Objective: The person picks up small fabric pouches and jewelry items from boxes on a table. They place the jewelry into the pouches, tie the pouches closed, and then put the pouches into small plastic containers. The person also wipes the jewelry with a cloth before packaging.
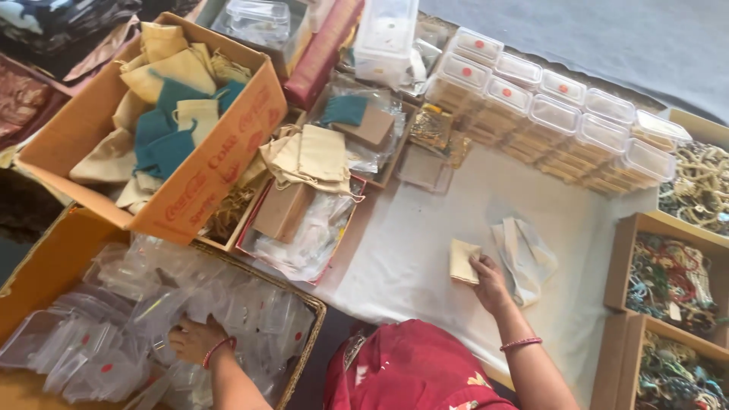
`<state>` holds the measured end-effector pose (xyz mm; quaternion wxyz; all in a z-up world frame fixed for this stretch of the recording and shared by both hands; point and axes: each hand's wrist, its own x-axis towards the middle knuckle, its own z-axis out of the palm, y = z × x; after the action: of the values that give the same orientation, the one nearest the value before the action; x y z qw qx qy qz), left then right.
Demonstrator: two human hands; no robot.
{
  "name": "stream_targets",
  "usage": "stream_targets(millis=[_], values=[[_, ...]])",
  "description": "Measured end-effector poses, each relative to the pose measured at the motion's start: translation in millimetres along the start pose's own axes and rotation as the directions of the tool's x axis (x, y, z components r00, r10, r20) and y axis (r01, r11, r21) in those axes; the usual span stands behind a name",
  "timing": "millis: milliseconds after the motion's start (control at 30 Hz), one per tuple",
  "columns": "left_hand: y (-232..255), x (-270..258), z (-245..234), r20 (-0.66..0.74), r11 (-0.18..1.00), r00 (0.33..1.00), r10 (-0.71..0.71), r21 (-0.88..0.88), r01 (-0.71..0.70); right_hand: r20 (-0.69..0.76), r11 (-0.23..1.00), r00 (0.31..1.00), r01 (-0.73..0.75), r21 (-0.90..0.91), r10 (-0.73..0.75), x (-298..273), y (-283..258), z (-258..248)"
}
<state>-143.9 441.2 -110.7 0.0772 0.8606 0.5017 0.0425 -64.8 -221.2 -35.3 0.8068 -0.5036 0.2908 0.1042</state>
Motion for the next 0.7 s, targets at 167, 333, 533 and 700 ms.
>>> stream_targets(millis=[167,333,533,700], values=[[27,-19,89,0.205,0.977,0.964,0.171,0.094,-0.193,0.024,1.0,1.0,0.006,0.018,-0.007,-4,-2,2],[23,-50,88,0.303,0.965,0.917,0.26,-0.118,-0.234,0.028,1.0,0.999,-0.015,-0.006,0.015,-3,7,-2],[46,-23,-8,0.097,0.917,0.988,0.116,-0.394,-0.069,0.086,0.996,0.995,0.053,0.078,-0.059,3,8,-7],[57,6,-72,-0.212,0.748,0.972,0.104,-0.627,-0.217,0.069,0.997,0.996,0.054,0.063,-0.058,4,9,-14]])
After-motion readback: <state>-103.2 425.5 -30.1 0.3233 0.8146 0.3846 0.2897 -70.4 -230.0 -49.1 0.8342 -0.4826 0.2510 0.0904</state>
